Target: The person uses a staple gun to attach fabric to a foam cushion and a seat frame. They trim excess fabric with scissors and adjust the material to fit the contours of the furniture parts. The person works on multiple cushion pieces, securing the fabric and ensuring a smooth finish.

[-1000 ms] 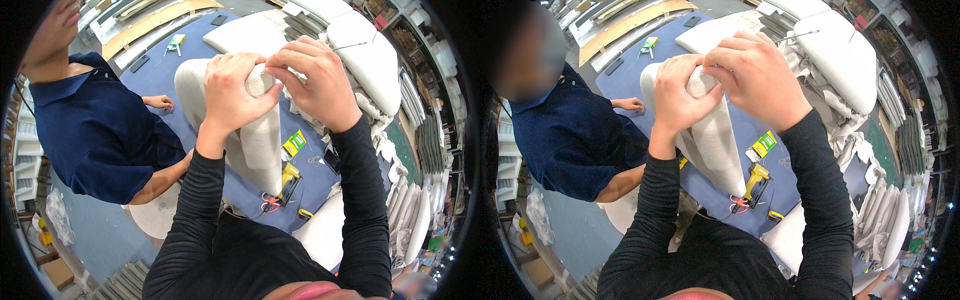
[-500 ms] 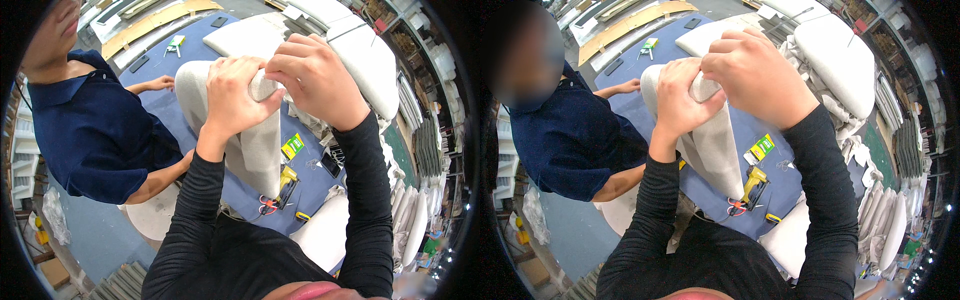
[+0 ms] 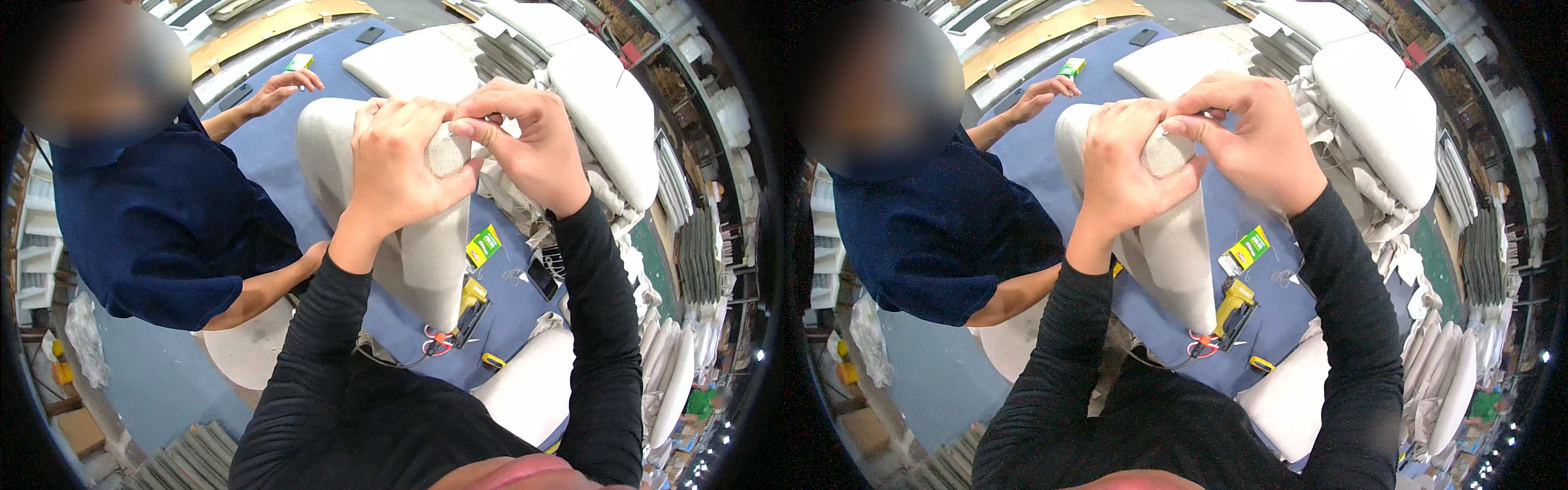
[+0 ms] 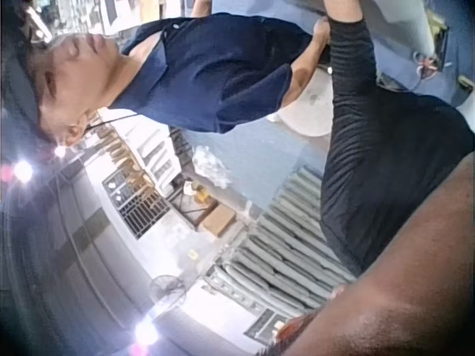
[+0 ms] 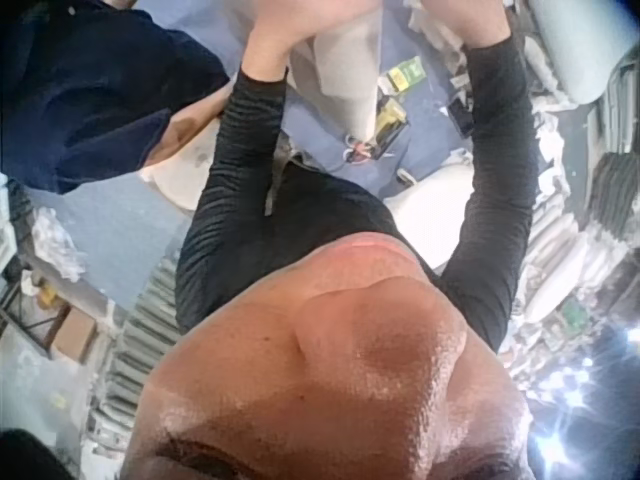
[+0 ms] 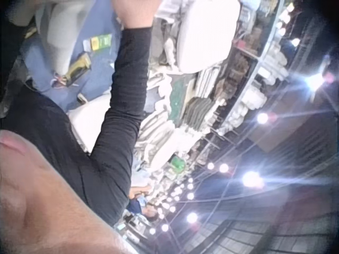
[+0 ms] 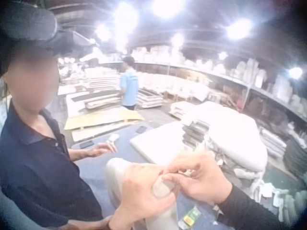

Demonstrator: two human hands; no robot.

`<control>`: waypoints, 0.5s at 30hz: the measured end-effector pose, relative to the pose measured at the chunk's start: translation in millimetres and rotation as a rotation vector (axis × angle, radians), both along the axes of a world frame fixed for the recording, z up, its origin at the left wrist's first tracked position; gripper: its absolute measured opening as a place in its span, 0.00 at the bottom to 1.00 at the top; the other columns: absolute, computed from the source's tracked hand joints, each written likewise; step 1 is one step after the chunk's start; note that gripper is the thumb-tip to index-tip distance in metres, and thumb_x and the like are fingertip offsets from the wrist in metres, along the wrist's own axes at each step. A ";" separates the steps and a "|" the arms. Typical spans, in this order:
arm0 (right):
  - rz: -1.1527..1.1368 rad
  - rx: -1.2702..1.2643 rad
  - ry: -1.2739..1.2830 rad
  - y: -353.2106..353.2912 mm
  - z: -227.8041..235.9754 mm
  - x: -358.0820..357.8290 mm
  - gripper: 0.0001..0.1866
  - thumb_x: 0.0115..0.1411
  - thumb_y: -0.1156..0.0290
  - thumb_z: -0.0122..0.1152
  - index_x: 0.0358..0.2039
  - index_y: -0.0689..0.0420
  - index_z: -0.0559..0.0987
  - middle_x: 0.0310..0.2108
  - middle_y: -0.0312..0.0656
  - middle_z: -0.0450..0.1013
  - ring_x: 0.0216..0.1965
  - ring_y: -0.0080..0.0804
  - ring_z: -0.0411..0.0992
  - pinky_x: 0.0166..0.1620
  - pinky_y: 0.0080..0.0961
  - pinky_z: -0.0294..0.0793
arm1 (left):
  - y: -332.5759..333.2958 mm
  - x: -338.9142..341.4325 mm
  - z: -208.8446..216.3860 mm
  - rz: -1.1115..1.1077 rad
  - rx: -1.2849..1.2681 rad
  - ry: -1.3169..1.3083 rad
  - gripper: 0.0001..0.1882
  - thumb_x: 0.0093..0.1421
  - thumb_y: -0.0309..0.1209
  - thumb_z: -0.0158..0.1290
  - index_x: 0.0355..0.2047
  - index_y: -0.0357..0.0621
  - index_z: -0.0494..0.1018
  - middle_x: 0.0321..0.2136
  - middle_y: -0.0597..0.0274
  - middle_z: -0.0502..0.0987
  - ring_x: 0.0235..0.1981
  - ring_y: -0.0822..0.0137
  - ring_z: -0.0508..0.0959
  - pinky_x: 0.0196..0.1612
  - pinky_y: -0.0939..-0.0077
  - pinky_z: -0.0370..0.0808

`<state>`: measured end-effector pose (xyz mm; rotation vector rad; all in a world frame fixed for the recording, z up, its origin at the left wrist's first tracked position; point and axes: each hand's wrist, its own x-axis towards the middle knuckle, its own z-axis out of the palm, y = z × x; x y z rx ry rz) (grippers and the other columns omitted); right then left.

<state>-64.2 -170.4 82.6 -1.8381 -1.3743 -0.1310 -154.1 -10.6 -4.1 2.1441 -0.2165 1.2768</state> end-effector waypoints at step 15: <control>0.052 -0.094 -0.335 4.8 14.6 0.8 0.07 0.54 0.81 0.69 0.33 0.56 0.85 0.33 0.40 0.81 0.40 0.43 0.80 0.46 0.36 0.76 | 6.7 2.3 1.9 -0.015 -0.068 0.003 0.22 0.46 0.42 0.71 0.40 0.47 0.83 0.39 0.58 0.86 0.45 0.54 0.84 0.58 0.53 0.71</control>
